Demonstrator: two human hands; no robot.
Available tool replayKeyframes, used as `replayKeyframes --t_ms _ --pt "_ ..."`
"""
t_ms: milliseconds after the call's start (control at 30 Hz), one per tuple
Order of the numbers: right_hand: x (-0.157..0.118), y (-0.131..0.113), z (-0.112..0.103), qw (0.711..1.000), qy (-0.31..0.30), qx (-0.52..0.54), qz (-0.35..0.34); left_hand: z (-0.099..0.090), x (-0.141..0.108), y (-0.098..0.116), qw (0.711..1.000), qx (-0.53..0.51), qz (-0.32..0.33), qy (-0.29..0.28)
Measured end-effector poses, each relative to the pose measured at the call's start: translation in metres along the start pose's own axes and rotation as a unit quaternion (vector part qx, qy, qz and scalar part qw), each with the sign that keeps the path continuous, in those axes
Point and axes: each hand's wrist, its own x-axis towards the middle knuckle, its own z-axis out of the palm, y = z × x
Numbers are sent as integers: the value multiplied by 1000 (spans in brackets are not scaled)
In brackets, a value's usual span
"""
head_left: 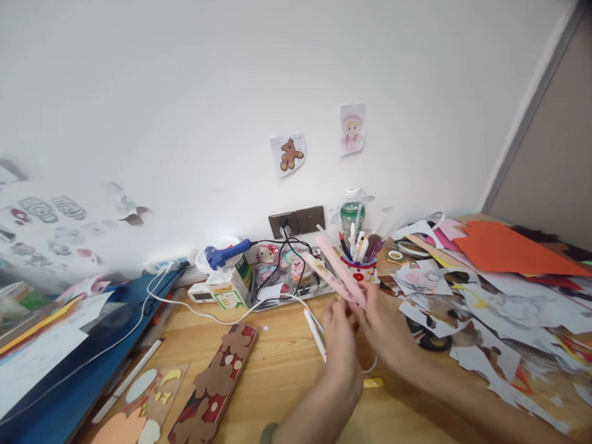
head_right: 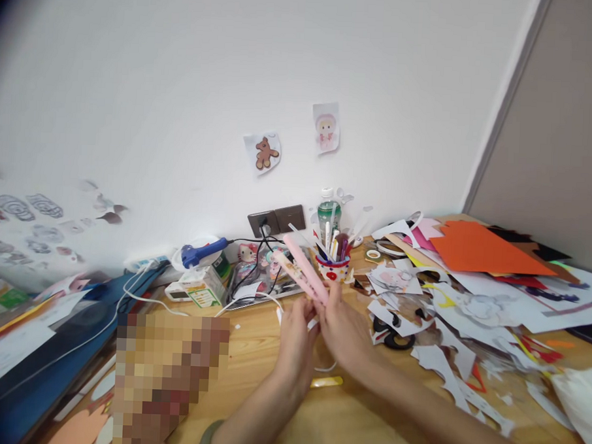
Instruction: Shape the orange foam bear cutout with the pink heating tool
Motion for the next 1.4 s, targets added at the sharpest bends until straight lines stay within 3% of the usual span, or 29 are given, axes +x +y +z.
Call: replayKeyframes --t_ms 100,233,333,433,600,700,833,933,1033,1133,1400 --pt "16 20 -5 995 -26 -86 -48 -23 -9 -1 988 142 35 -49" --pt "33 42 -6 987 -73 -112 -87 -64 -16 2 885 397 197 -145" --pt "42 50 1 981 -105 -110 -122 -86 -19 5 842 464 217 -169" --pt "49 51 12 977 -110 -109 -143 -95 -22 8 814 493 254 -174" --pt "53 46 28 977 -53 -147 -145 -102 -27 11 758 543 319 -172" --pt "51 42 31 972 -13 -181 -147 -108 -21 27 664 647 343 -148" --pt "46 36 26 964 15 -211 -165 -114 4 77 467 813 341 -64" --pt "40 31 16 958 31 -218 -185 -117 36 113 324 880 345 -51" --pt "33 26 5 954 43 -219 -201 -121 66 126 301 896 323 -36" --pt "26 23 -4 949 41 -218 -224 -124 87 121 297 910 287 -25" --pt "4 25 -21 927 5 -204 -315 -124 104 120 331 906 263 -28"
